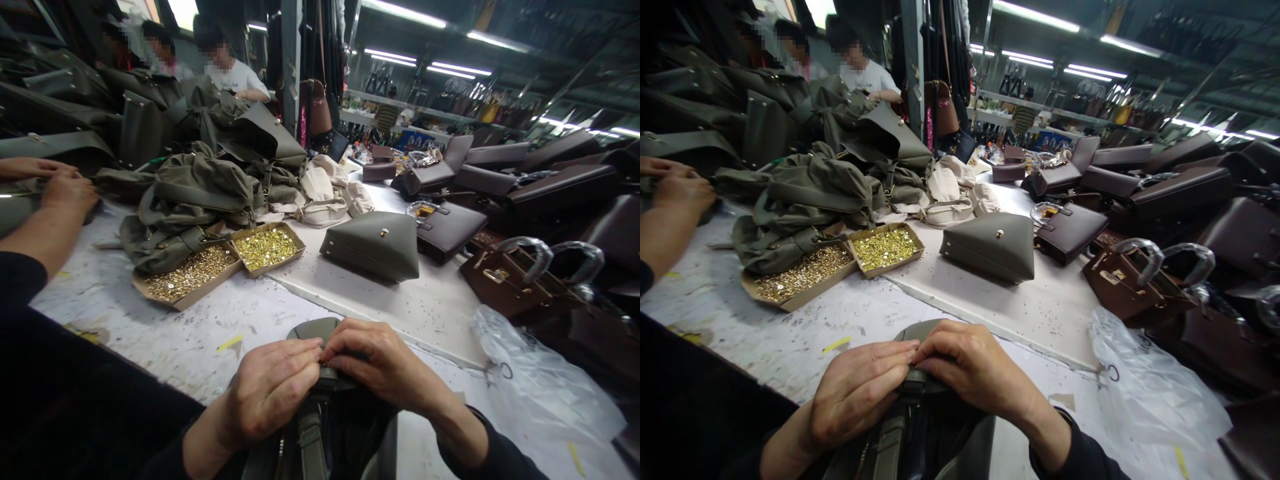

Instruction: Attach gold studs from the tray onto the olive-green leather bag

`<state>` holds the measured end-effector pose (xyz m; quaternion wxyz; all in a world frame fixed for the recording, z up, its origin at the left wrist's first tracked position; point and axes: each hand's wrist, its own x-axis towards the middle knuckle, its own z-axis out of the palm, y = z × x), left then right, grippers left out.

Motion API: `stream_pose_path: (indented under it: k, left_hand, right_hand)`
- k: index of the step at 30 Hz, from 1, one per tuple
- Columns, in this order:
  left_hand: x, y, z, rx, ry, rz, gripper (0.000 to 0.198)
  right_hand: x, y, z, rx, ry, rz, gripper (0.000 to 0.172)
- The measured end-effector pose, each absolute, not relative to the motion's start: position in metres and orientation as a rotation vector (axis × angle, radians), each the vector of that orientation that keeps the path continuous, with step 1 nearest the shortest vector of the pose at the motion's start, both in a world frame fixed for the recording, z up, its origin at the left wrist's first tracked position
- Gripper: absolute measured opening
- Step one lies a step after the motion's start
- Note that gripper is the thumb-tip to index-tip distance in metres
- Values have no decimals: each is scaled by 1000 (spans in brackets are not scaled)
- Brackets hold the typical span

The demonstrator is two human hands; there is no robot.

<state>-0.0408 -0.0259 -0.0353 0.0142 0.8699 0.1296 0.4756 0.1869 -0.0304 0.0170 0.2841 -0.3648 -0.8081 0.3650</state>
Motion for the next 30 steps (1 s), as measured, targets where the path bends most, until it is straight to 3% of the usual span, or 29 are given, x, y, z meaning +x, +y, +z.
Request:
stream_pose_path:
  k: [8,16,19,30]
  left_hand:
    - [-40,-26,-35,2687,378,1492,16]
    - [-37,-25,-32,2652,372,1520,14]
    - [-38,-25,-35,2661,395,1535,15]
    - [-37,-26,-34,2657,366,1505,15]
  right_hand:
    - [186,-20,23,-969,-2424,891,15]
    - [193,-22,20,-949,-2318,1048,3]
    - [196,-23,18,-921,-2286,1072,10]
    - [190,-21,18,-946,-2410,893,8]
